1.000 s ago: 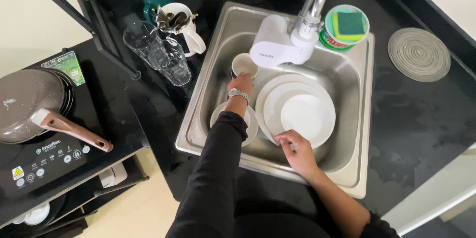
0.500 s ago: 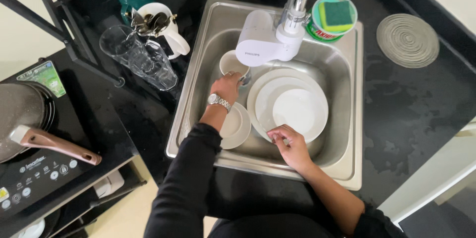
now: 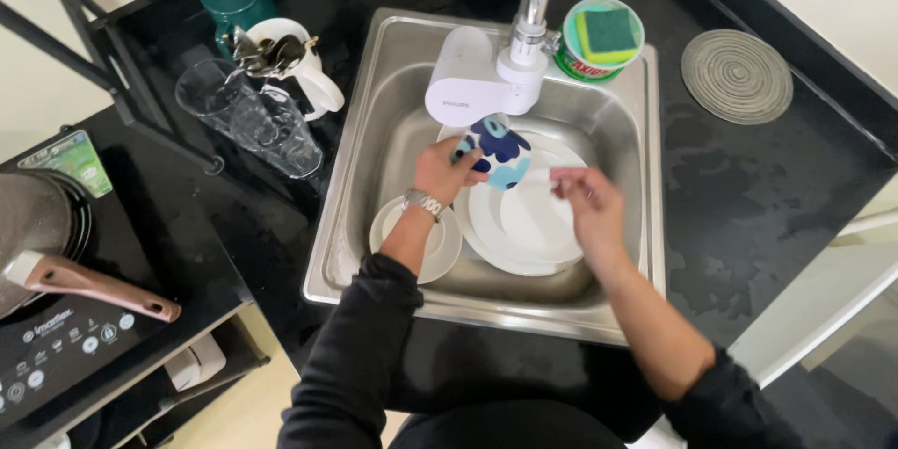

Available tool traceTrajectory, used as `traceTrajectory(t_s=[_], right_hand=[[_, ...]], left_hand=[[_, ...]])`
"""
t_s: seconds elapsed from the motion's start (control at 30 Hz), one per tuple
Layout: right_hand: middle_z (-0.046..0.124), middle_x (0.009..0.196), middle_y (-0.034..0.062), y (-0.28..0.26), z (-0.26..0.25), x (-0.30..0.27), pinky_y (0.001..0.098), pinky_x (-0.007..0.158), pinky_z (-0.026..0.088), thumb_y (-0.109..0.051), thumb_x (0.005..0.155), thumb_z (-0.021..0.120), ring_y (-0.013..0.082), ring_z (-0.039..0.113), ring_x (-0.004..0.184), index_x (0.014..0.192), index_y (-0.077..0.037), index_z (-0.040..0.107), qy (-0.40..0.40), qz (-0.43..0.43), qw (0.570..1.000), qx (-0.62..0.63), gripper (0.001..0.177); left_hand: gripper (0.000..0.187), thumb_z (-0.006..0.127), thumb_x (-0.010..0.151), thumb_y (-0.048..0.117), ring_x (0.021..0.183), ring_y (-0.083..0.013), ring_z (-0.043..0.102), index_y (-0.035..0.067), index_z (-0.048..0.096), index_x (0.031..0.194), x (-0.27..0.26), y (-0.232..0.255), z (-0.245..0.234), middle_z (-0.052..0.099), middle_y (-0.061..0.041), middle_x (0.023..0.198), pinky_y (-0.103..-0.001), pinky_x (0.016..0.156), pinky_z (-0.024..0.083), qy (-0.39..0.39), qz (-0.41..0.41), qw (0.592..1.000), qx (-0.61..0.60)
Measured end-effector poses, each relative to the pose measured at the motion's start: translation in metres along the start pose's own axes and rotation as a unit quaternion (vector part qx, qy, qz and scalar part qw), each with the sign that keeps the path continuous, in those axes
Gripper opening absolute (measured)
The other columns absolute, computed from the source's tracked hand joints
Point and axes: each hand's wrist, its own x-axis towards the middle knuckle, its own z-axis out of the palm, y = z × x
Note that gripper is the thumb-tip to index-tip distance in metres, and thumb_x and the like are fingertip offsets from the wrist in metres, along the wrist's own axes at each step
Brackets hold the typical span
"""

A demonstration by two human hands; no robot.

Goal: The person washes several dishes in a kitchen sink using running water from a faucet. They rinse a mug, a small bowl, a larger bowl, and a plate, handling each item individually under the stream before placing them aside.

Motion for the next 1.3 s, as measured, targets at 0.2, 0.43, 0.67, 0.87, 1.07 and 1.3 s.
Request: traceTrajectory(t_s=[0.2, 0.43, 0.67, 0.87, 1.07, 1.3], right_hand=[[0.065, 0.08, 0.0075, 0.0, -0.009, 0.087, 0.0352, 0.083, 0.051, 0.005, 0.101, 0.055, 0.0177, 0.062, 0.076, 0.1, -0.006, 0.071, 0.035, -0.119, 0.991, -0.048, 0.02], [0.067, 0.1, 0.0036, -0.017, 0.005, 0.182, 0.0316, 0.07, 0.049, -0.008, 0.099, 0.06, 0.0158, 0.058, 0.068, 0.123, -0.015, 0.06, 0.01, -0.086, 0.98, -0.177, 0.025], [0.048, 0.106, 0.0112, -0.032, 0.038, 0.214, 0.0424, 0.075, 0.051, 0.002, 0.092, 0.066, 0.0276, 0.059, 0.081, 0.113, -0.007, 0.069, -0.037, -0.131, 0.945, -0.296, 0.023], [0.07, 0.098, 0.0222, -0.025, 0.034, 0.225, 0.051, 0.073, 0.055, -0.005, 0.097, 0.069, 0.0397, 0.067, 0.085, 0.107, 0.0, 0.067, -0.093, -0.135, 0.89, -0.425, 0.011], [0.067, 0.092, 0.0203, -0.019, 0.033, 0.236, 0.0554, 0.058, 0.052, -0.008, 0.099, 0.066, 0.0449, 0.065, 0.073, 0.101, -0.002, 0.067, -0.095, -0.176, 0.844, -0.497, 0.006], [0.064, 0.087, 0.0203, -0.02, 0.037, 0.232, 0.0563, 0.057, 0.051, -0.003, 0.097, 0.066, 0.0452, 0.063, 0.071, 0.098, -0.001, 0.063, -0.074, -0.176, 0.854, -0.483, 0.004]], left_hand=[[0.025, 0.069, 0.097, 0.022, 0.081, -0.038, 0.076, 0.002, 0.058, 0.109, -0.015, 0.004, 0.025, 0.073, -0.031, 0.088, -0.042, 0.073, 0.068, 0.006, -0.263, 0.803, -0.534], [0.065, 0.075, 0.089, 0.02, 0.052, -0.022, 0.067, -0.005, 0.044, 0.14, -0.008, 0.049, 0.039, 0.07, -0.021, 0.078, -0.035, 0.061, 0.067, 0.046, -0.393, 0.734, -0.552], [0.084, 0.072, 0.089, 0.024, 0.051, -0.0215, 0.069, -0.002, 0.03, 0.157, 0.007, 0.069, 0.033, 0.07, -0.018, 0.062, -0.039, 0.069, 0.067, 0.059, -0.388, 0.749, -0.534], [0.031, 0.072, 0.092, 0.023, 0.042, -0.0178, 0.06, 0.002, 0.061, 0.113, 0.009, 0.072, 0.031, 0.061, -0.01, 0.052, -0.035, 0.064, 0.063, 0.072, -0.373, 0.743, -0.551], [0.023, 0.071, 0.094, 0.019, 0.04, -0.0158, 0.05, 0.008, 0.055, 0.082, 0.008, 0.066, 0.04, 0.053, -0.008, 0.049, -0.035, 0.059, 0.061, 0.066, -0.36, 0.752, -0.548], [0.022, 0.074, 0.092, 0.022, 0.039, -0.0136, 0.05, 0.006, 0.06, 0.088, 0.011, 0.061, 0.038, 0.052, -0.005, 0.046, -0.032, 0.053, 0.056, 0.065, -0.363, 0.763, -0.531]])
